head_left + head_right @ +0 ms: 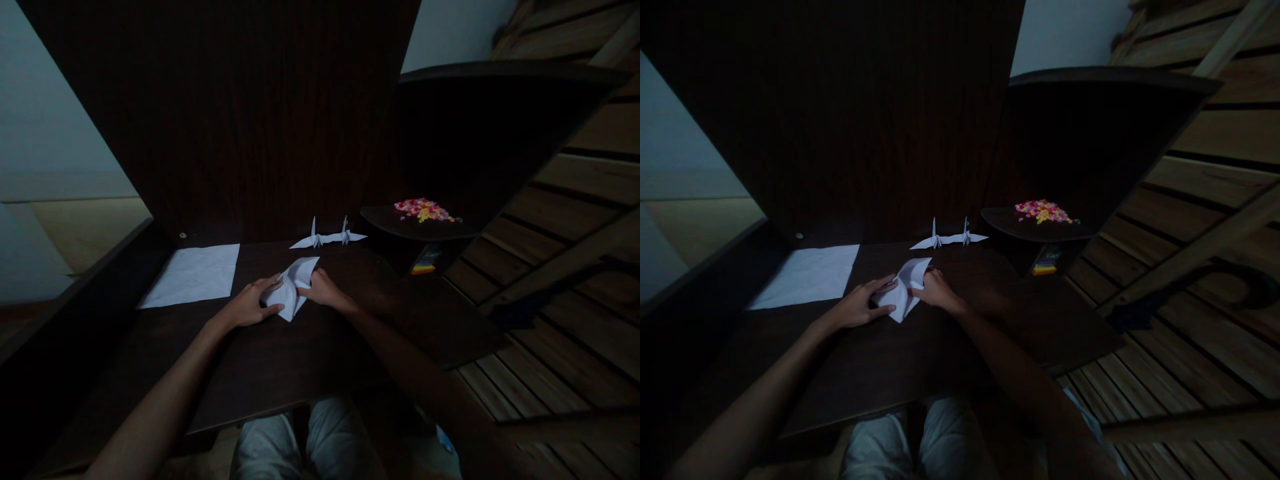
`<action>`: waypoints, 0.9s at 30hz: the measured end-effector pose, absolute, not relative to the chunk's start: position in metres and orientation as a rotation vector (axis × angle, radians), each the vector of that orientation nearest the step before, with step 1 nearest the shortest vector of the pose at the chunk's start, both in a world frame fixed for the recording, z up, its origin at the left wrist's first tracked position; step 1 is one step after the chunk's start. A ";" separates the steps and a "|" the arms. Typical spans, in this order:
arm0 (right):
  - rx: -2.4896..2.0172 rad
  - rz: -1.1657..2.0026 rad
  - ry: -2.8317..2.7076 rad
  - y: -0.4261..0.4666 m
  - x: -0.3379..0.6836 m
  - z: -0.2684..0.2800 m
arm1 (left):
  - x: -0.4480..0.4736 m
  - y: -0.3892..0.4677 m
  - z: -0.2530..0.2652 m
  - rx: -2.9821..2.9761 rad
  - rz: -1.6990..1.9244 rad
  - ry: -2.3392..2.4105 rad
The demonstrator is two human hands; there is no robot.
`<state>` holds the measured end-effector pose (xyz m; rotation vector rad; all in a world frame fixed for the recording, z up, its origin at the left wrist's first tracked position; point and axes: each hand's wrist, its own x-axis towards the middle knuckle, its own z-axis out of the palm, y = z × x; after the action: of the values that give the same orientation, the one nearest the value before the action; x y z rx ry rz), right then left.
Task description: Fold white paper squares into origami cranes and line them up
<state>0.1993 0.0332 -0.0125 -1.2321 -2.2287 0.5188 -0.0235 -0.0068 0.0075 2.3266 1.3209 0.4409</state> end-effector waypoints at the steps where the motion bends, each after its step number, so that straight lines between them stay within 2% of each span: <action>1: -1.218 0.516 -2.240 0.033 0.199 -0.013 | -0.023 -0.006 0.006 2.351 0.432 1.332; 17: -1.296 0.514 -2.243 0.033 0.200 -0.014 | -0.030 0.002 0.003 2.581 0.264 1.205; 27: -1.299 0.485 -2.263 0.036 0.201 -0.019 | -0.030 0.001 0.003 2.626 0.404 1.354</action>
<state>0.2009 0.0363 -0.0186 -1.2991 -2.2628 0.4852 -0.0305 0.0009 0.0030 2.6259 1.3535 0.4036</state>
